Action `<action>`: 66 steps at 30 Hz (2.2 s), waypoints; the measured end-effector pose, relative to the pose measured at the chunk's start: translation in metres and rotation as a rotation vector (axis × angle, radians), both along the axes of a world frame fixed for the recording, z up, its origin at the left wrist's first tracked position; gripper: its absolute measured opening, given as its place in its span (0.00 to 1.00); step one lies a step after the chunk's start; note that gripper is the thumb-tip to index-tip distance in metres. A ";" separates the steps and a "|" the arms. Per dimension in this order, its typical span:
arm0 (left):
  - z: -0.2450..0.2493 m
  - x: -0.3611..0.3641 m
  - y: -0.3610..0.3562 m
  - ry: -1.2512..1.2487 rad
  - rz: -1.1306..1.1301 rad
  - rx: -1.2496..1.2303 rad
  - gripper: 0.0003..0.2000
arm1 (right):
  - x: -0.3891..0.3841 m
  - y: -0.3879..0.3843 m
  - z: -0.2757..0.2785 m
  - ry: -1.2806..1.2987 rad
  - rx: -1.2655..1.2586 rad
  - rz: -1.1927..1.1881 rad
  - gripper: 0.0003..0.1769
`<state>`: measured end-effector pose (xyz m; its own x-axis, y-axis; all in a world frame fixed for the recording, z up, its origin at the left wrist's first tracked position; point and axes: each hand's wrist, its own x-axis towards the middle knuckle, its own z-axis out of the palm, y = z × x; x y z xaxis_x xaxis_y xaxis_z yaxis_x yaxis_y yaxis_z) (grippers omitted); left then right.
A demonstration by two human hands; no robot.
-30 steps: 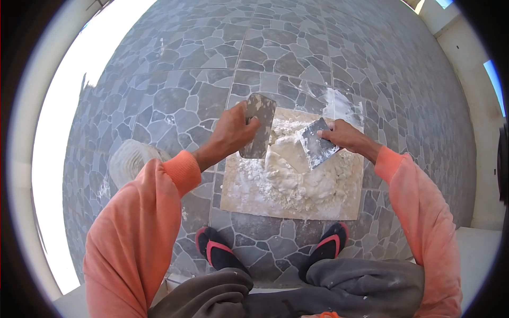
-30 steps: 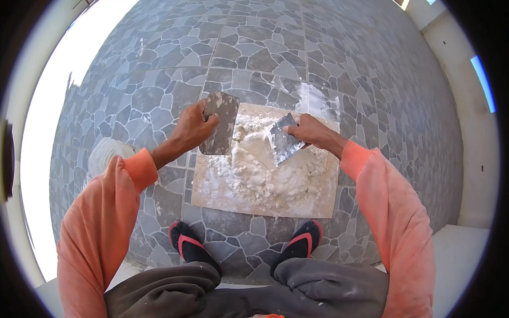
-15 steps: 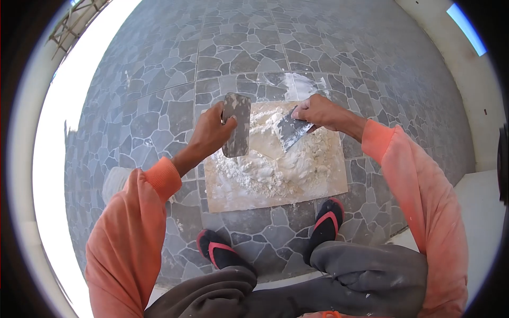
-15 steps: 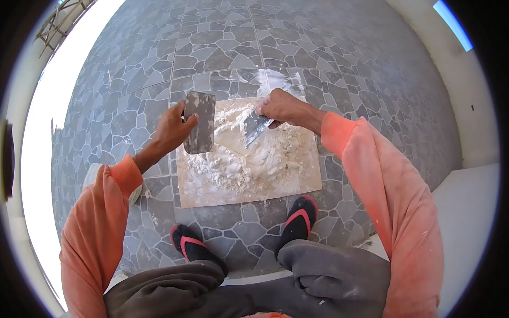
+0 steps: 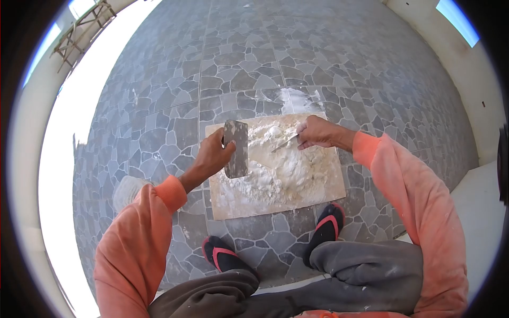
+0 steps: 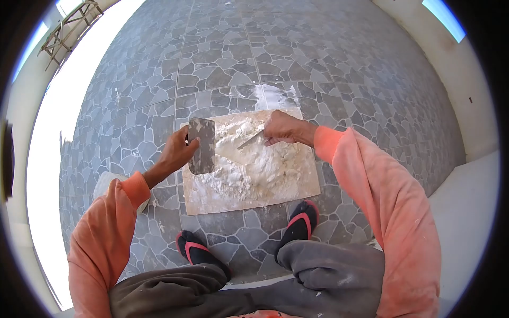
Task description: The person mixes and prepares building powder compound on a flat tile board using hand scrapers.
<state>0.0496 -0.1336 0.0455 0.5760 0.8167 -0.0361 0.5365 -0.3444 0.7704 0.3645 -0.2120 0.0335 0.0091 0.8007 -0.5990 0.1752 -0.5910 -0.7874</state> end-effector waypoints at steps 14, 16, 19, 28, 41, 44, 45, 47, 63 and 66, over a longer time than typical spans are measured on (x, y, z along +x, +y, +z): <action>0.004 0.050 -0.010 -0.116 -0.024 -0.057 0.12 | 0.007 0.004 0.001 -0.838 0.183 0.273 0.24; 0.000 0.061 -0.014 -0.117 -0.042 -0.065 0.12 | 0.010 0.003 -0.003 -0.747 0.144 0.206 0.23; 0.000 0.076 -0.023 -0.125 -0.068 -0.049 0.13 | 0.012 0.002 -0.005 -0.605 0.217 0.250 0.22; 0.008 0.113 -0.038 -0.115 -0.070 -0.042 0.13 | -0.016 -0.011 0.008 -0.406 0.256 -0.112 0.21; -0.004 0.153 -0.038 -0.130 -0.057 0.147 0.11 | -0.017 -0.007 0.026 -0.590 0.309 -0.126 0.17; -0.016 0.148 -0.037 -0.100 -0.027 0.112 0.12 | -0.026 -0.009 0.032 -0.577 0.305 -0.074 0.17; -0.019 0.144 -0.036 -0.083 -0.032 0.109 0.12 | -0.028 -0.010 0.038 -0.582 0.293 -0.050 0.17; -0.020 0.134 -0.031 -0.047 -0.035 0.102 0.12 | -0.023 -0.012 0.034 -0.611 0.297 -0.017 0.15; 0.010 0.134 -0.045 -0.117 -0.081 0.117 0.13 | -0.024 -0.039 0.019 -0.334 0.175 -0.035 0.15; 0.000 0.138 -0.048 -0.120 -0.060 0.186 0.12 | -0.027 -0.036 0.020 -0.296 0.172 -0.015 0.15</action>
